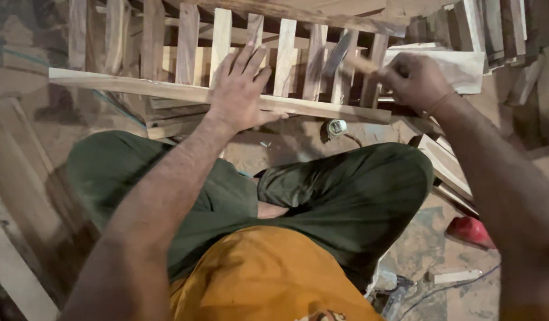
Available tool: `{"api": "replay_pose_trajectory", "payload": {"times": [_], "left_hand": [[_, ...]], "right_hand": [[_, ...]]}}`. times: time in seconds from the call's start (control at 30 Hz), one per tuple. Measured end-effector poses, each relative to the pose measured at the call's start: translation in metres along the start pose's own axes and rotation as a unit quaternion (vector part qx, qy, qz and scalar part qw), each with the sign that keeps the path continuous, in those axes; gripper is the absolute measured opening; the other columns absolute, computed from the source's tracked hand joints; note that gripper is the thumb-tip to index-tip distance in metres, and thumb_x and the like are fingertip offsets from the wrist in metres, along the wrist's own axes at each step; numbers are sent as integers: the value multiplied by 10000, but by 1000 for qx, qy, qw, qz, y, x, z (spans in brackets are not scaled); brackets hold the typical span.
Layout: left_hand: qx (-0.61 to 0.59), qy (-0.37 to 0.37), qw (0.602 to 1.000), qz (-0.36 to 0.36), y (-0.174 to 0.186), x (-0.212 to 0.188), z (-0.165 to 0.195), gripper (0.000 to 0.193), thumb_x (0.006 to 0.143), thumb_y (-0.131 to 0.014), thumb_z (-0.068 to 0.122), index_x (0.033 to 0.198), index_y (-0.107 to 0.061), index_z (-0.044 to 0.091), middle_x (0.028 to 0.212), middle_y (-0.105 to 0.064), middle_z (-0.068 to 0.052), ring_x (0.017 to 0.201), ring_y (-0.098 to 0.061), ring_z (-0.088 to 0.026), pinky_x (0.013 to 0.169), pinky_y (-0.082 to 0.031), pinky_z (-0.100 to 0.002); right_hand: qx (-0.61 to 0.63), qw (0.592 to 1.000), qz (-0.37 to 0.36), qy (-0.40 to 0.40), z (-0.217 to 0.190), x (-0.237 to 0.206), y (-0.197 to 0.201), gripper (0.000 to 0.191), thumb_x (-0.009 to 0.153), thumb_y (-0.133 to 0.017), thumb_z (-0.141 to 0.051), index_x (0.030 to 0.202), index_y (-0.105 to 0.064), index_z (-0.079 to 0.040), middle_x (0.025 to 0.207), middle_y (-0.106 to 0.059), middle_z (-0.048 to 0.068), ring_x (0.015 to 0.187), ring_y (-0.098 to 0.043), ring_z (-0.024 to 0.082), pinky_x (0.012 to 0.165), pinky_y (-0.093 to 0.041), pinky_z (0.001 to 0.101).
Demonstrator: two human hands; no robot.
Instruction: The person sits on the floor assembling a wooden slatted chair back. They position wood slats against the frame rails, drive nails with a pneumatic nail gun, and tap slats into alignment with a hammer, working around the frame one section at a time.
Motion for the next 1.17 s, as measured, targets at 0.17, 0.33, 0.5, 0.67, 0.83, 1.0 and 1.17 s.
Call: {"api": "replay_pose_trajectory", "payload": {"times": [0.17,0.33,0.5,0.67,0.83,1.0,1.17], "left_hand": [[45,-8,999,-11,-3,4,-1,1048,688,-776,794,1328,-647,-26,1573,-392,-220,1493,-259,-384,1187,-206,-595],[24,0,1000,-10,-5,0,-2,981,732,-768,760,1349,-650,6,1609,-389,-191,1531,-254,-367,1227,-211,-582],[18,-9,1000,18,1,-3,1,951,896,-748,805,1358,-638,-19,1621,-390,-203,1547,-256,-378,1235,-217,-591],[5,-8,1000,8,1,2,2,1023,757,-758,818,1322,-650,-28,1581,-401,-218,1511,-271,-384,1213,-220,-603],[18,-10,1000,16,0,-3,0,1023,736,-770,803,1321,-650,-28,1579,-407,-213,1508,-279,-386,1207,-227,-595],[-1,-11,1000,27,3,-3,0,981,760,-776,801,1302,-660,-8,1586,-412,-209,1515,-285,-387,1212,-228,-601],[25,-5,1000,2,-4,0,-3,965,746,-769,779,1291,-661,-10,1583,-412,-207,1511,-282,-394,1206,-233,-600]], "right_hand": [[-4,996,-85,8,-20,-23,-31,292,966,-711,-305,1068,-739,-33,812,-743,87,646,-687,166,611,-574,340],[7,995,26,96,-39,-52,-23,288,999,-717,-266,1145,-724,-18,859,-736,141,717,-696,214,654,-570,382],[-46,945,172,274,-53,-90,-2,223,1100,-687,-231,1135,-571,-43,1010,-719,138,819,-718,269,743,-585,402],[-287,928,51,233,-43,-87,-32,442,839,-763,-368,1196,-652,-130,893,-692,94,763,-696,330,633,-536,468],[-326,843,54,426,-78,-116,-54,414,850,-737,-412,1166,-658,-157,871,-676,75,749,-685,278,635,-544,436],[-383,868,105,299,-60,-72,-36,321,1039,-687,-471,1186,-646,-190,881,-661,33,839,-693,248,692,-549,426],[-375,848,18,375,-62,-86,-53,398,957,-681,-437,1243,-633,-165,930,-680,66,853,-702,268,721,-554,429]]}}
Point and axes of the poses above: each hand's wrist, its own x-axis towards the middle knuckle, its own y-axis out of the back of the hand, z = x × y, the point moved 10 cm from there along x, towards the middle knuckle
